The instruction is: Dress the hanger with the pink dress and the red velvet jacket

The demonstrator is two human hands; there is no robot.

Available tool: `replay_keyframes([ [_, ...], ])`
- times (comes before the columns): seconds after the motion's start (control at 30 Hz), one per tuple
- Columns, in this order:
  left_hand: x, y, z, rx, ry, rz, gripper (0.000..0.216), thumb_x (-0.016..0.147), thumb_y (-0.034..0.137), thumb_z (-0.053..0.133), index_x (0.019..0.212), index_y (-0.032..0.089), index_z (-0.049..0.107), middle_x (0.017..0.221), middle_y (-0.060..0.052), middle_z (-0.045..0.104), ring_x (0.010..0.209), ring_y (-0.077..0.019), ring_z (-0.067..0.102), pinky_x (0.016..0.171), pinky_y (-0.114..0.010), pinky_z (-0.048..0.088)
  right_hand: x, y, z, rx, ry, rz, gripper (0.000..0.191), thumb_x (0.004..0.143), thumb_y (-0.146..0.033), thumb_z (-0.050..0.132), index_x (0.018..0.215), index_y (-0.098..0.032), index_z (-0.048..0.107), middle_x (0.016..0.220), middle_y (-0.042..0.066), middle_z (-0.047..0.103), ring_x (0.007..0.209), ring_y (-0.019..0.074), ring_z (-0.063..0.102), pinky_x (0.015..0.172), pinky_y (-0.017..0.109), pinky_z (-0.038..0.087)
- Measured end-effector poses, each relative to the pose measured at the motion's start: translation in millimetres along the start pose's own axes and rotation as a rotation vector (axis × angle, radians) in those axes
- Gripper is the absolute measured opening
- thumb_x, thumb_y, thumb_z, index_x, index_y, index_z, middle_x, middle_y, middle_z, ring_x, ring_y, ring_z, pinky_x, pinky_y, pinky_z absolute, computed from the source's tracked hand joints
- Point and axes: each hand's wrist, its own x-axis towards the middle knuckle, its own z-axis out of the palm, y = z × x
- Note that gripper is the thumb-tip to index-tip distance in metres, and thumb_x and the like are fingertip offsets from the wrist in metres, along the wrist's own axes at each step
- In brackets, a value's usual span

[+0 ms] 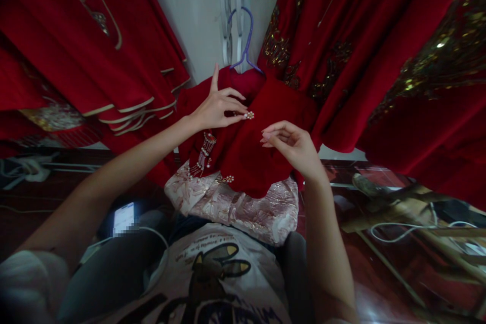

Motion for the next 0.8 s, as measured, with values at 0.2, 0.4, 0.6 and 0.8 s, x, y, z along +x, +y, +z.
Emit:
replay_keyframes([
  [0.2, 1, 0, 0, 0.023, 0.032, -0.007, 0.013, 0.085, 0.03, 0.062, 0.089, 0.023, 0.072, 0.091, -0.003, 0.07, 0.101, -0.021, 0.061, 0.115, -0.063, 0.02, 3, 2, 5, 0.026, -0.012, 0.005, 0.021, 0.077, -0.036, 0.076, 0.09, -0.022, 0.067, 0.084, 0.001, 0.07, 0.075, 0.0133, 0.069, 0.077, 0.029, 0.061],
  [0.4, 1, 1, -2, 0.075, -0.003, 0.06, 0.012, 0.085, 0.028, 0.059, 0.083, 0.02, 0.068, 0.094, -0.003, 0.066, 0.099, -0.0211, 0.061, 0.117, -0.065, 0.008, 4, 8, 5, 0.03, -0.024, 0.024, 0.021, 0.077, -0.034, 0.076, 0.091, -0.022, 0.068, 0.083, 0.001, 0.069, 0.074, 0.0127, 0.068, 0.076, 0.028, 0.06],
  [0.6, -1, -2, -3, 0.146, -0.044, 0.135, 0.015, 0.09, 0.023, 0.052, 0.087, 0.021, 0.066, 0.09, -0.001, 0.066, 0.094, -0.0185, 0.061, 0.118, -0.067, 0.004, 6, 10, 7, 0.027, -0.011, 0.013, 0.021, 0.077, -0.035, 0.076, 0.091, -0.021, 0.067, 0.083, 0.001, 0.07, 0.074, 0.0128, 0.068, 0.075, 0.028, 0.06],
  [0.8, -4, -10, -2, 0.271, -0.062, 0.164, 0.024, 0.097, 0.024, 0.039, 0.097, 0.02, 0.063, 0.081, 0.001, 0.066, 0.086, -0.0155, 0.062, 0.12, -0.062, 0.007, 18, 5, 13, -0.004, 0.068, -0.027, 0.024, 0.077, -0.039, 0.075, 0.091, -0.021, 0.067, 0.082, 0.002, 0.07, 0.077, 0.0146, 0.069, 0.08, 0.033, 0.06],
])
